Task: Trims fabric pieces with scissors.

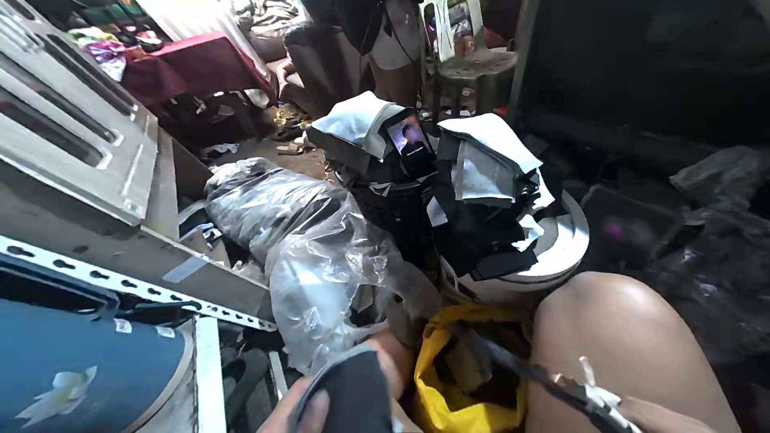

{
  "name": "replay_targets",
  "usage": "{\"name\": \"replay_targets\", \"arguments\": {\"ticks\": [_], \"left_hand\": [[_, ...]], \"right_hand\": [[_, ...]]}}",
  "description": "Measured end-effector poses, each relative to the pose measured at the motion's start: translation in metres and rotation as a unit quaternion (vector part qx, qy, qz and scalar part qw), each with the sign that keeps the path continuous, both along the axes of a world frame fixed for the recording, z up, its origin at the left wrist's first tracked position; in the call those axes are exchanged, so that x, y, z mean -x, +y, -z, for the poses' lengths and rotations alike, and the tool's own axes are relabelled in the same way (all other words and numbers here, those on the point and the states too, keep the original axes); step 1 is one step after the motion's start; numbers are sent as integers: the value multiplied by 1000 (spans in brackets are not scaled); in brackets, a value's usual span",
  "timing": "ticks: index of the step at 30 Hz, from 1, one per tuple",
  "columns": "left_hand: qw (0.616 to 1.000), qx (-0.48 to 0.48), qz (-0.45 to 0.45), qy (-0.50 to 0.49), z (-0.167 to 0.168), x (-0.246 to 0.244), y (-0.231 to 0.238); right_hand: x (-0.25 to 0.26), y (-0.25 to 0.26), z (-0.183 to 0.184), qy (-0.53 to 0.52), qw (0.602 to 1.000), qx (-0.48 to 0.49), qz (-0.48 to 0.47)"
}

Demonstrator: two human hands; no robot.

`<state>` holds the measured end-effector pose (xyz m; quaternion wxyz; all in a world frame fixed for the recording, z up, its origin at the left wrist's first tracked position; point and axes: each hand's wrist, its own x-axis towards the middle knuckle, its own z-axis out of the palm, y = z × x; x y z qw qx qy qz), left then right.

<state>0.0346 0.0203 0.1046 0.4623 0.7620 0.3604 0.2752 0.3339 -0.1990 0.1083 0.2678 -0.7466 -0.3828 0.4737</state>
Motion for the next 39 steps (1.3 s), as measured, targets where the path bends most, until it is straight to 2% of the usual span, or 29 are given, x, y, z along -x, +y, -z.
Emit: {"name": "replay_targets", "arguments": {"ticks": [1, 2, 3, 4, 6, 8, 13, 17, 20, 23, 25, 29, 39], "left_hand": [[998, 42, -1, -38, -1, -15, -3], [993, 92, -4, -70, 0, -29, -7], [983, 149, -3, -107, 4, -41, -11], [968, 206, 2, -144, 9, -50, -14], [929, 304, 17, -212, 15, -65, -17], [900, 352, 29, -254, 18, -76, -19], [884, 346, 116, -293, 11, -83, -16], [878, 312, 214, -294, 15, -85, -7], [894, 330, 164, -256, 12, -89, -13], [900, 344, 122, -238, 12, -91, -18], [903, 342, 117, -232, 14, -93, -21], [912, 327, 116, -219, 17, -95, -28], [913, 327, 64, -234, 27, -98, -34]], "right_hand": [[8, 17, -13, 15, 995, 99, 13], [-3, -11, 24, 12, 995, -73, -68], [-12, -32, 50, 17, 977, -182, -110], [-17, -43, 57, 16, 967, -219, -130], [-26, -54, 50, 2, 968, -198, -152], [-35, -62, 39, -10, 976, -152, -159], [-48, -75, 30, -10, 984, -75, -164], [-47, -79, 35, 17, 981, -88, -169], [-45, -75, 36, 25, 980, -107, -168], [-40, -72, 44, 5, 982, -141, -122], [-40, -68, 45, 5, 981, -152, -123], [-42, -58, 41, 10, 981, -116, -154], [-30, -69, 40, -49, 985, -140, -87]]}}
